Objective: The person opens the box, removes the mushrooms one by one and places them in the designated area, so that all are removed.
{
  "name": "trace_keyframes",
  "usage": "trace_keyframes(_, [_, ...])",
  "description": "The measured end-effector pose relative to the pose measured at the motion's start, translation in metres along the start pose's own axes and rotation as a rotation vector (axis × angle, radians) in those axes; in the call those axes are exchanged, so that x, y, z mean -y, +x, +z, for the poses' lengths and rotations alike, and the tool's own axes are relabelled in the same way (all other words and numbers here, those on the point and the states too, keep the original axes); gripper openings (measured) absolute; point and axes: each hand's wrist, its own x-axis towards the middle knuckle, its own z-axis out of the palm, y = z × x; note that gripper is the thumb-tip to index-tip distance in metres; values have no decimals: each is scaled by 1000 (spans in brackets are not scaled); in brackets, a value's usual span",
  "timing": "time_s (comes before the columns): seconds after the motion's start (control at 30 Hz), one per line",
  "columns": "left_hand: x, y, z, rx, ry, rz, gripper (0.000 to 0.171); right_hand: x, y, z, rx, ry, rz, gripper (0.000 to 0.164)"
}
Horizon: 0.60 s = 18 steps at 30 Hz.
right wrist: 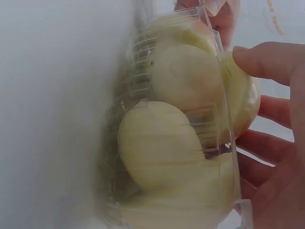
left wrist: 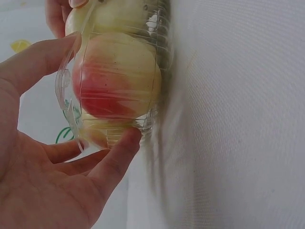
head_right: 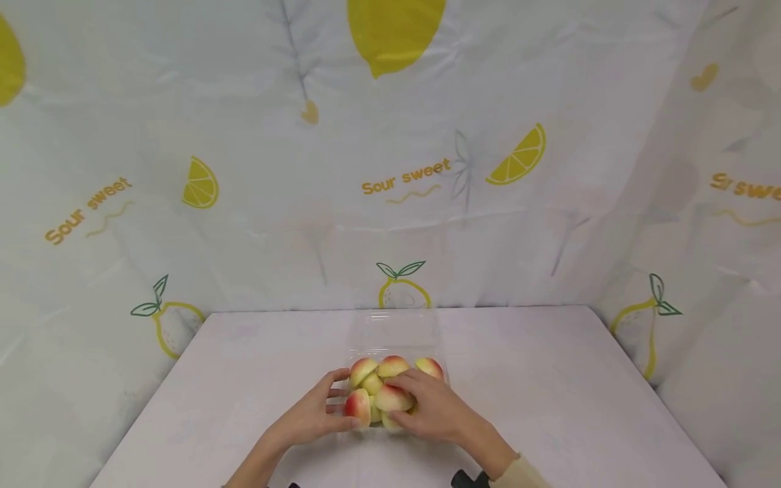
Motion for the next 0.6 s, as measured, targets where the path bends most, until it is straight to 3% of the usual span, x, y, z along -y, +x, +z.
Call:
trace_keyframes(0.33, [1, 1, 1, -1, 12, -2, 91, 0, 0, -5, -33, 53, -14, 39])
trace_keyframes(0.6, [3, 1, 1, -1, 16, -2, 92, -2, -1, -11, -110, 64, -58, 42])
